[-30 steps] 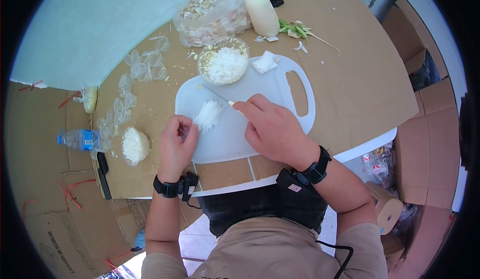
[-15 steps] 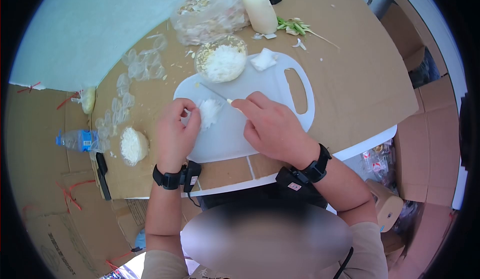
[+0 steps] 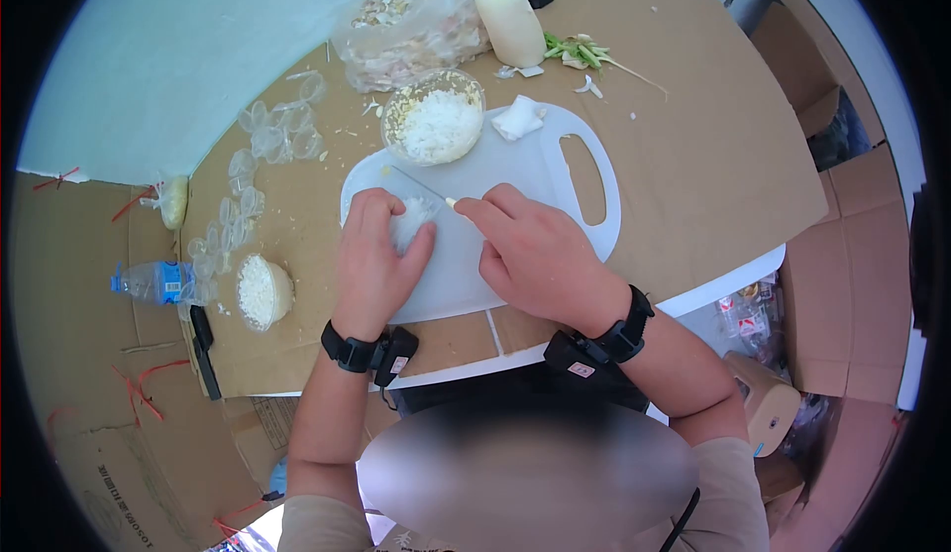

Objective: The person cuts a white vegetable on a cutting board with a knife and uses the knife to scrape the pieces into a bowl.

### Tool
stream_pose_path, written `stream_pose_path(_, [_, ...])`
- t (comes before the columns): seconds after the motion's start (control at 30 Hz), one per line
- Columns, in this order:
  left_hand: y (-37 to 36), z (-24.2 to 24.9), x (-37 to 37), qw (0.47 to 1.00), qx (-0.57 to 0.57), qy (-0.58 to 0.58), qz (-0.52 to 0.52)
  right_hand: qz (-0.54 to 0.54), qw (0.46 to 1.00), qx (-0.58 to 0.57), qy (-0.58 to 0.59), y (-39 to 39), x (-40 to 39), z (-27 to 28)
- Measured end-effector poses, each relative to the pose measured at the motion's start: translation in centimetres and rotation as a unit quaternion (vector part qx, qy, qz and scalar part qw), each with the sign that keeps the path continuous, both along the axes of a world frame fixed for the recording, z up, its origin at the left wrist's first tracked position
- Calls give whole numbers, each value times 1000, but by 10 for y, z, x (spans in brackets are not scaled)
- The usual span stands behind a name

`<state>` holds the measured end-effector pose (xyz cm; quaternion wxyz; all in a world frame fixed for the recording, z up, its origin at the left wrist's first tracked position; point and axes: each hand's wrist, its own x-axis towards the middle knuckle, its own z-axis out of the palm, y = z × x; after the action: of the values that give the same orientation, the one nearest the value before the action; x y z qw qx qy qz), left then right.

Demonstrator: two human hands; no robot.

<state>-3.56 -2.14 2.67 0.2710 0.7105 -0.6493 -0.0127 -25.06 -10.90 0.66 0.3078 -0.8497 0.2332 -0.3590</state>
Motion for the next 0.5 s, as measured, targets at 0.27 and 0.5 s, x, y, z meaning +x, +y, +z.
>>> stream_pose_path(0.27, [-6,-8,4,999,-28,26,12,9,999,4,34,0,2,5])
stream_pose_path(0.5, [1,-16,6,996,-85,38,3,30,998,-14,44,4,3,6])
